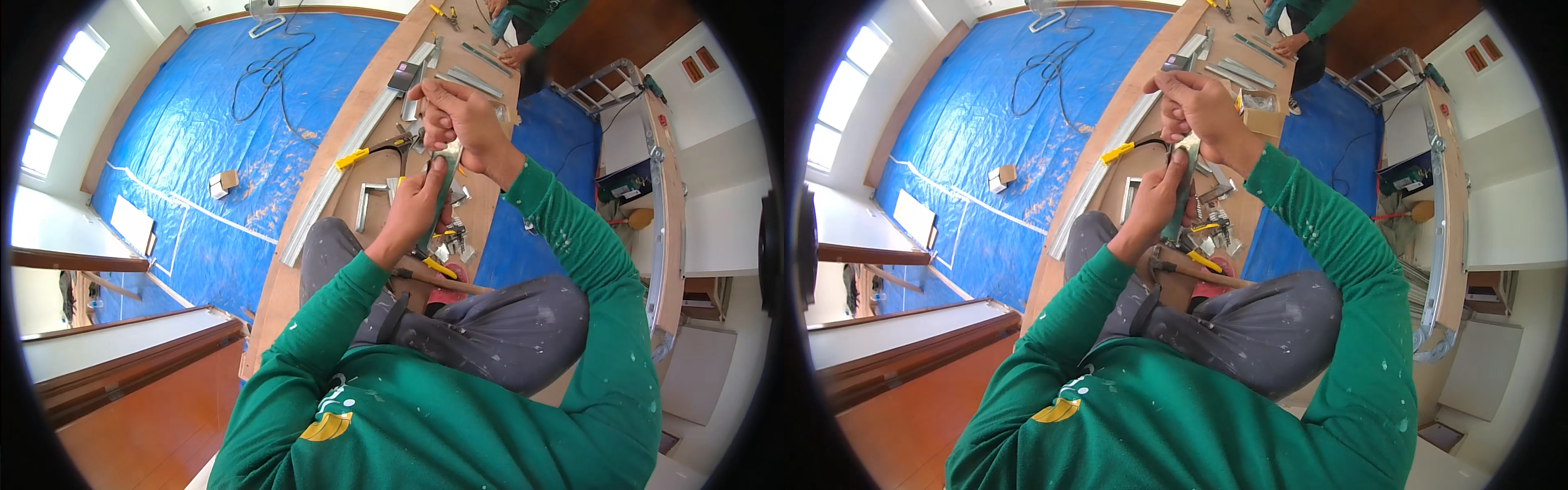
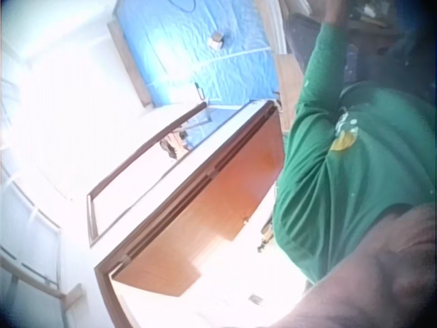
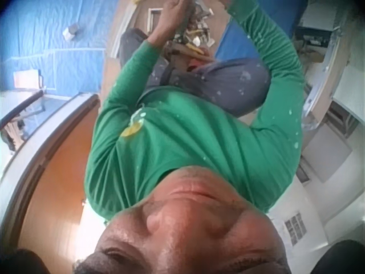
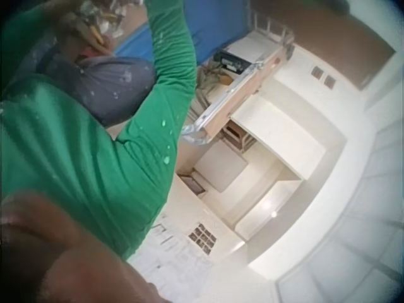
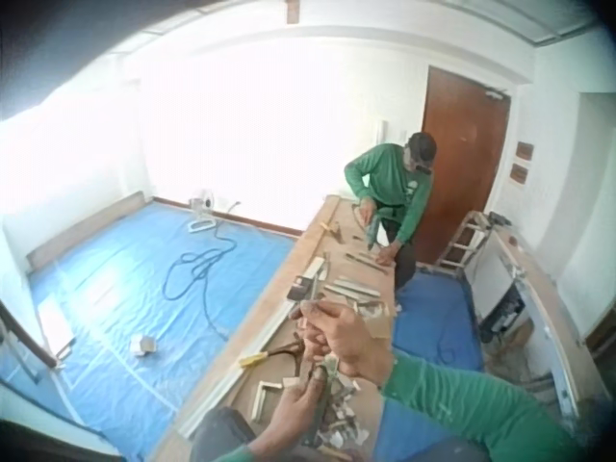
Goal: The person sits on the floor and assembles small metal frame components. They use a hammer to tap pieces together and a utility knife to trim or adjust parts. The person repeatedly picks up, aligns, and secures metal pieces into rectangular frames.
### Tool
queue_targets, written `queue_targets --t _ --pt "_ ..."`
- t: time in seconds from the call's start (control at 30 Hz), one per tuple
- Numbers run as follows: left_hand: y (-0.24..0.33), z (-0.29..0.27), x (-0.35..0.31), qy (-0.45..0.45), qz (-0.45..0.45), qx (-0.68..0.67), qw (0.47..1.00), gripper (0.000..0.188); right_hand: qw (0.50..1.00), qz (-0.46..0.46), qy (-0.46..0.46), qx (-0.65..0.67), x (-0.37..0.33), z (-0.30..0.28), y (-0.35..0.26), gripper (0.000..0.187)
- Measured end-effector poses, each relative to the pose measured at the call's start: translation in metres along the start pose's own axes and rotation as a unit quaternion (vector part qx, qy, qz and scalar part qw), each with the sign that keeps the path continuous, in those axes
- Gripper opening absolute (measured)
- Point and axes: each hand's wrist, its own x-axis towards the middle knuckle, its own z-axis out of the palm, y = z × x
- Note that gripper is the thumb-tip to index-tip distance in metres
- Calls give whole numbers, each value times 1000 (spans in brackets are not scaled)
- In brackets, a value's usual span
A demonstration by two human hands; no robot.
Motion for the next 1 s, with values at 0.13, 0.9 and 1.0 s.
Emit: queue_targets --t 0.13,0.9,1.0 --pt "-6 1 11 -8 12 18 1000 68 999 -24 9 -48 -1 1 -2 33" --pt "23 0 -9 -90 60 6 994 56 933 24 -326 149 -8 -9 -42 86" --pt "20 -5 -5 -106 97 -11 990 53 953 26 -290 81 -13 4 -40 80"
